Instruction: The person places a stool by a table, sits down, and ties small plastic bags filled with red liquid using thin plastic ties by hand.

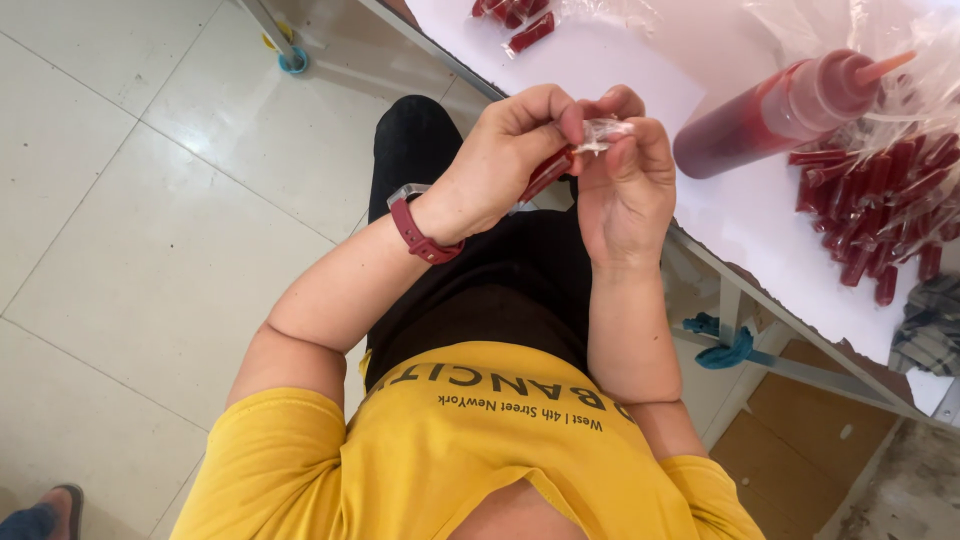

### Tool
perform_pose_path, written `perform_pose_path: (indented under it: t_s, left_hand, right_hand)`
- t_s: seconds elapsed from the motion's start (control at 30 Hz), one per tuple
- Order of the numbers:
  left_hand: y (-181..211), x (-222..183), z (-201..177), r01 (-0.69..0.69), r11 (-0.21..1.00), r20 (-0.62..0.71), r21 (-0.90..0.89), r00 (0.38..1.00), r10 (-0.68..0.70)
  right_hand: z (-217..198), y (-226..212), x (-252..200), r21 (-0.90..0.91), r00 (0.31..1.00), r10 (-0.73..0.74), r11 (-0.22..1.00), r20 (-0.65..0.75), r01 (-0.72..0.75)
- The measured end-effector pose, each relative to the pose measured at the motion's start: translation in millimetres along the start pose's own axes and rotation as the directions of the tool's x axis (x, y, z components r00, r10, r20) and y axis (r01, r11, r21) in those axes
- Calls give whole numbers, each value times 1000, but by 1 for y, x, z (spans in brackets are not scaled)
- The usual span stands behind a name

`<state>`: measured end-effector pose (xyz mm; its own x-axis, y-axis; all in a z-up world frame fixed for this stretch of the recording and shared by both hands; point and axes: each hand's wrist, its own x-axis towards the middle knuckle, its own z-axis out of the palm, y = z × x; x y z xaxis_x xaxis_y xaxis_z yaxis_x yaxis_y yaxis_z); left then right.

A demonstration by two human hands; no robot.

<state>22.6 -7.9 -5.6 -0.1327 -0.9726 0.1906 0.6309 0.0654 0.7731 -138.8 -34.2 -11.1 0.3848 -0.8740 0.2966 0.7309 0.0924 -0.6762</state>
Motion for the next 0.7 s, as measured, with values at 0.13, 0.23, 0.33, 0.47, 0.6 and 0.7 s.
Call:
perform_pose_path:
  t_s: [0.13, 0.23, 0.33, 0.47, 0.6, 0.7]
  left_hand:
    - [12, 1, -1, 96, 994, -1, -42, 995, -97]
    - [13, 3, 1, 143, 990, -30, 14, 989, -142]
    - [9, 3, 5, 163, 979, -42, 124, 986, -159]
    - [7, -1, 7, 145, 984, -61, 103, 988, -139]
    - [10, -3, 8, 149, 975, -52, 165, 989, -142]
    - [10, -3, 9, 205, 947, -77, 248, 979, -191]
  right_hand:
    - [-8, 5, 1, -276, 994, -104, 955, 32, 109]
    - [-13, 5, 1, -325, 999, -53, 944, 9, 54]
    - [-13, 0, 0, -109, 997, 79, 991, 19, -77]
    - [-11, -7, -3, 158, 985, 157, 973, 73, -167]
    - [-9, -13, -7, 196, 990, 122, 971, 69, -133]
    - [-11, -19, -9, 148, 997, 53, 987, 55, -61]
